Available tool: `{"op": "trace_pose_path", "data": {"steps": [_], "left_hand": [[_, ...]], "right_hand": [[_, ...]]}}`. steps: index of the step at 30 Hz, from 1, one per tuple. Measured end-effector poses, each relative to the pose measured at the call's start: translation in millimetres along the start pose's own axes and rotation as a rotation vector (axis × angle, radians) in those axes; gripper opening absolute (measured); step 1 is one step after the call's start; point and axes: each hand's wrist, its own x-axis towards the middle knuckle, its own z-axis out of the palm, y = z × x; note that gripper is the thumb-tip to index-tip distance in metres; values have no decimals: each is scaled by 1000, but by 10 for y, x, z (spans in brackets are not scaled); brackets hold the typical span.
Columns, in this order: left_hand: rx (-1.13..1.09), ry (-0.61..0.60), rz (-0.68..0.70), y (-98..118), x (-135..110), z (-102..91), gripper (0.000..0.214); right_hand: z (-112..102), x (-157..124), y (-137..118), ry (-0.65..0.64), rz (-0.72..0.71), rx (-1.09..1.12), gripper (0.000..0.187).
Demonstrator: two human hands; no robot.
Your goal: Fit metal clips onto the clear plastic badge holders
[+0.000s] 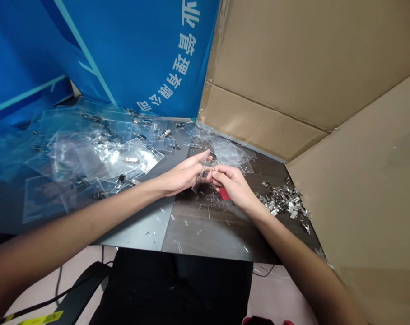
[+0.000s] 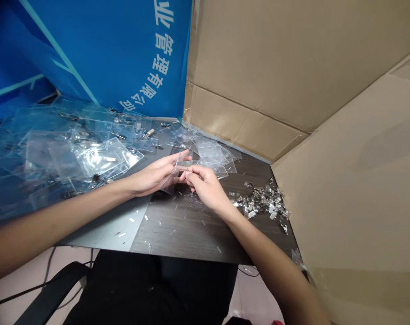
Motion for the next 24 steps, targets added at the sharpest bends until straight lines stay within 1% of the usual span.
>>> {"op": "trace_pose_path", "data": {"steps": [4,7,11,16,18,21,24], "left_hand": [[21,-76,17,63,-32,-22,67],[34,-95,36,68,-24,-75,65],[85,-84,64,17,15,-135,60],[336,-41,152,9,35,-97,45],[405,-48,143,11,34,-69,41],[437,-34,113,-11,32,-48,43],[451,-4,148,-39,28,-52,46]], "right_hand": [[16,-24,-19,-42,-51,-51,26],[6,-42,-57,-72,-71,-92,34],[-11,-55,-97,-81,-99,-144,41],[4,-72,-108,-66,-130,-259,40],[19,-85,-114,-52,-121,-272,38],[39,-102,-134,-32,-105,-260,38],[42,-103,-144,-17,-111,-239,43]]}}
